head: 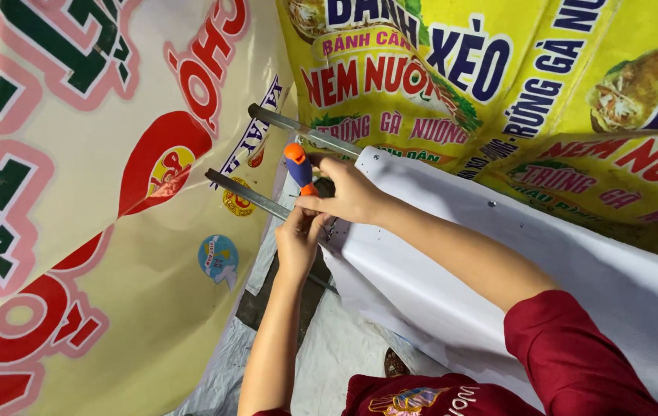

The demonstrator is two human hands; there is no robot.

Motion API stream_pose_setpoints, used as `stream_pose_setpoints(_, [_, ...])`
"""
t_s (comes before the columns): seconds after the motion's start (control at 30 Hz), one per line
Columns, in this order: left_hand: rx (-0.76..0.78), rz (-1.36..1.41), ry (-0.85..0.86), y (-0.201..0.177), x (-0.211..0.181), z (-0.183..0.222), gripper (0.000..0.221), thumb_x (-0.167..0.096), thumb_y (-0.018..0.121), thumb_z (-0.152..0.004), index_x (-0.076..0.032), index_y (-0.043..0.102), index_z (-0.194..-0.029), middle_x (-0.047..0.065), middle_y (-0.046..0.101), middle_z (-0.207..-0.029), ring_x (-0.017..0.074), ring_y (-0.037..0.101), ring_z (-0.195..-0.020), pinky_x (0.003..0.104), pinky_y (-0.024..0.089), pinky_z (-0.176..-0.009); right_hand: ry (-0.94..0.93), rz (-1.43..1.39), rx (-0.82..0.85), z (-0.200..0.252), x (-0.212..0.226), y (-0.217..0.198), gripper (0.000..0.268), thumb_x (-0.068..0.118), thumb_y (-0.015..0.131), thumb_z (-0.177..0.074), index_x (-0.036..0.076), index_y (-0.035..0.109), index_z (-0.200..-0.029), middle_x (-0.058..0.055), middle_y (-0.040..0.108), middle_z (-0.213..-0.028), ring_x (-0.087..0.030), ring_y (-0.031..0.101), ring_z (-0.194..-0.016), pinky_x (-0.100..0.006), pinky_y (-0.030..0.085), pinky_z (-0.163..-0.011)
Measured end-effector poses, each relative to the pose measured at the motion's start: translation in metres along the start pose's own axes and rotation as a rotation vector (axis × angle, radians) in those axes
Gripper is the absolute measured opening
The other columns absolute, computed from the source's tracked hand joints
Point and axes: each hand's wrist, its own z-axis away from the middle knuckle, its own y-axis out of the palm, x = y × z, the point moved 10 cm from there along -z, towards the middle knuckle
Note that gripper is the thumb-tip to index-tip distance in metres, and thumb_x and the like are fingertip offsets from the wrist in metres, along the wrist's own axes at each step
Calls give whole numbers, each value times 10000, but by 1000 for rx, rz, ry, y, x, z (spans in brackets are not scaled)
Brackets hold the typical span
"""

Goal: Assembling a banner and preparing electrical wiring by cutting and stripping wires.

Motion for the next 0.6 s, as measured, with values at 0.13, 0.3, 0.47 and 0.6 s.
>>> stream_pose_setpoints(0.13, [106, 30, 2, 7, -4, 0, 106, -211, 794, -905, -118, 755, -871, 46, 762, -683, 191, 733, -649, 296, 546, -664, -21, -552, 201, 2, 16, 13, 615, 128, 646, -985, -8, 385, -1525, -223, 574, -1435, -332, 549, -1342, -474, 487, -1060])
stream_pose_setpoints(0.3, [218, 21, 6, 7, -12, 3, 146, -198, 671, -1004, -84, 756, -968, 102, 755, -738, 157, 675, -690, 347, 534, -689, -70, -769, 387, 8, 44, 4, 598, -61, 509, -950, -128, 293, -1503, -332, 428, -1531, -436, 405, -1430, -532, 384, -1159])
stream_pose_setpoints(0.47, [331, 17, -56, 11, 6, 3, 224, -219, 616, -1034, -80, 758, -1136, 184, 775, -988, 294, 730, -935, 447, 538, -836, 96, -197, 167, -3, 34, -16, 292, 322, 790, -935, 44, 723, -994, -51, 675, -637, -149, 600, -637, -297, 528, -687])
stream_pose_setpoints(0.6, [173, -12, 29, 8, -18, 7, 296, -228, 831, -881, -18, 760, -1078, 200, 765, -904, 401, 737, -907, 458, 572, -834, -58, -46, -9, 2, 18, -22, 533, 436, 933, -720, 33, 711, -988, -147, 753, -874, -329, 716, -927, -423, 543, -891])
